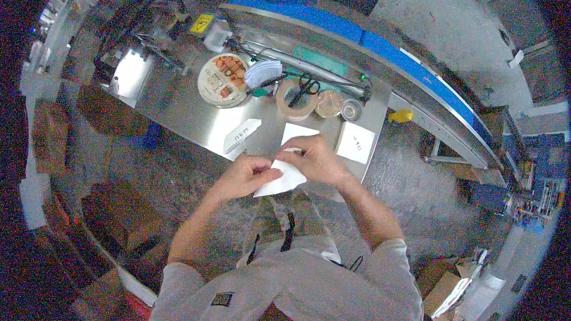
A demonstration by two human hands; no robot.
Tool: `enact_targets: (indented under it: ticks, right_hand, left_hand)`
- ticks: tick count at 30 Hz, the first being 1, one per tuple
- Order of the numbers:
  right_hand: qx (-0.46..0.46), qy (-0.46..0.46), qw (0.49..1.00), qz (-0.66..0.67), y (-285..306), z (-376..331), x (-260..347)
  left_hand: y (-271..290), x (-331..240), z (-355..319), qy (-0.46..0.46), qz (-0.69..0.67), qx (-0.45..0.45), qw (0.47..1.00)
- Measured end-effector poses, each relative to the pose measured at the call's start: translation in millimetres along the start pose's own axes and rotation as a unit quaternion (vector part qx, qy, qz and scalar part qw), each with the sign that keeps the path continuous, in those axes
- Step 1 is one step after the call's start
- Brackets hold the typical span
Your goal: Folding small square paper sheets into triangles on a workbench.
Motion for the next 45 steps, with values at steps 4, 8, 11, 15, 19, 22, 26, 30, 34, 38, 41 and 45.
enact_targets:
  ticks: [4, 8, 11, 15, 19, 22, 26, 30, 34, 38, 41, 45]
  right_hand:
    - [-0.245, -0.059, 0.950, 0.184, 44, -2, -39]
    - [-0.133, -0.047, 0.922, 0.360, -7, -8, -61]
    - [-0.110, -0.097, 0.951, 0.273, -48, -14, -62]
    - [-0.194, -0.082, 0.948, 0.240, -43, 1, -54]
    - [-0.093, -0.061, 0.972, 0.206, -20, 0, -51]
    - [0.057, -0.084, 0.992, 0.072, -18, -5, -41]
    - [0.094, -0.065, 0.993, 0.014, -9, -5, -10]
    - [-0.002, -0.074, 0.978, 0.196, -10, -11, -27]
    - [-0.024, -0.079, 0.974, 0.213, -11, -17, -29]
    - [-0.025, -0.079, 0.966, 0.245, -8, -18, -20]
    - [-0.030, -0.066, 0.960, 0.271, -6, -18, -16]
    - [-0.025, -0.062, 0.941, 0.332, -7, -19, -8]
  left_hand:
    - [2, 9, -7, 0.032, -0.059, -0.102, 0.993]
    - [2, 56, -11, 0.047, -0.273, -0.255, 0.926]
    - [-15, 51, -3, 0.036, -0.369, -0.297, 0.880]
    - [-19, 48, -6, 0.065, -0.330, -0.323, 0.885]
    - [23, 35, -11, 0.062, -0.105, -0.280, 0.952]
    - [29, 23, -4, 0.030, -0.135, -0.120, 0.983]
    - [25, 30, -2, 0.073, -0.065, -0.034, 0.995]
    - [28, 10, -7, 0.072, -0.012, -0.097, 0.993]
    - [28, 12, -19, 0.017, -0.091, -0.152, 0.984]
    - [31, 14, -26, -0.014, -0.081, -0.157, 0.984]
    - [33, 18, -33, -0.008, -0.097, -0.148, 0.984]
    - [32, 15, -39, 0.026, -0.135, -0.127, 0.982]
Point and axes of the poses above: each hand's wrist, its own z-axis towards the middle knuckle, its own y-axis out of the back of the hand, x = y × z, the point moved 6 cm from there along z, towards the middle knuckle
